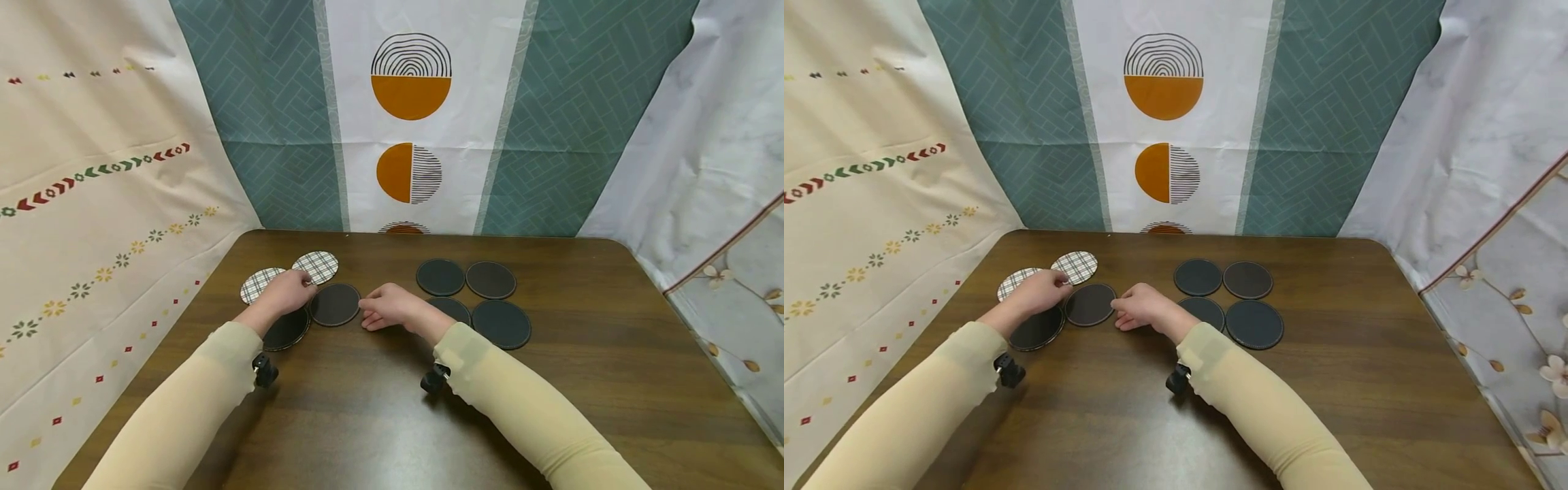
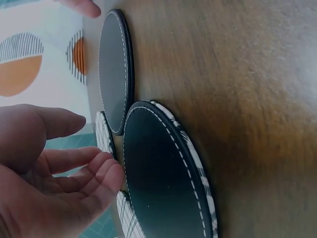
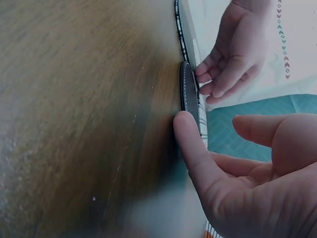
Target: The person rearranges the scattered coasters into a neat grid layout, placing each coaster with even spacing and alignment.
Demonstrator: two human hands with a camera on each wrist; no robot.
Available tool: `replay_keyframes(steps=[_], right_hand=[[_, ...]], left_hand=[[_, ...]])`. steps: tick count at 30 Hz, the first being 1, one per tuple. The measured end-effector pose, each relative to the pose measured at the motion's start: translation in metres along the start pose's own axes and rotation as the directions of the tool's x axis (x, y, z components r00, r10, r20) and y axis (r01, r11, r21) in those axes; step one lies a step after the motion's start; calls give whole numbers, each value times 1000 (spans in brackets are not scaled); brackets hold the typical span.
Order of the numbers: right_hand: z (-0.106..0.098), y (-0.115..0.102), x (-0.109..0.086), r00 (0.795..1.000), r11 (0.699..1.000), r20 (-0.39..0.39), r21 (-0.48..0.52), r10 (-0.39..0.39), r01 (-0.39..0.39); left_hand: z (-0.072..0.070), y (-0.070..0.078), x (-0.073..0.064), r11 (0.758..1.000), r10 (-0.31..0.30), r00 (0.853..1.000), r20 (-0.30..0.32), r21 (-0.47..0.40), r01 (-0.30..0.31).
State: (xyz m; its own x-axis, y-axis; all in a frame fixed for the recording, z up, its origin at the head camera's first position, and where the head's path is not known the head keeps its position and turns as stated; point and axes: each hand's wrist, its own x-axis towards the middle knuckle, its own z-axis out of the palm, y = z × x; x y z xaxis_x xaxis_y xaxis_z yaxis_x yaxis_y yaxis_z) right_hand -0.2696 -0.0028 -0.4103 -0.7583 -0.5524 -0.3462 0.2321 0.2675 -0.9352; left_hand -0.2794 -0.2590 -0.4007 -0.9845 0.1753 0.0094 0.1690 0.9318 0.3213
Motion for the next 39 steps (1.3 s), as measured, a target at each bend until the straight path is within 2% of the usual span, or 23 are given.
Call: replay_keyframes(steps=[10,21,31,39], right_hand=[[7,-3,0,998,1000,-63,-5,0,0],[12,-2,5,998,998,-60,54,21,-18],[15,-2,6,996,997,-89,69,26,-20],[13,0,9,995,989,-83,145,47,-35]], left_hand=[[-2,10,2,1000,-10,998,63,-2,10],[-6,14,1,998,-66,992,110,2,66],[-2,20,3,998,-67,991,114,-8,68],[-1,23,3,996,-84,988,126,-4,85]])
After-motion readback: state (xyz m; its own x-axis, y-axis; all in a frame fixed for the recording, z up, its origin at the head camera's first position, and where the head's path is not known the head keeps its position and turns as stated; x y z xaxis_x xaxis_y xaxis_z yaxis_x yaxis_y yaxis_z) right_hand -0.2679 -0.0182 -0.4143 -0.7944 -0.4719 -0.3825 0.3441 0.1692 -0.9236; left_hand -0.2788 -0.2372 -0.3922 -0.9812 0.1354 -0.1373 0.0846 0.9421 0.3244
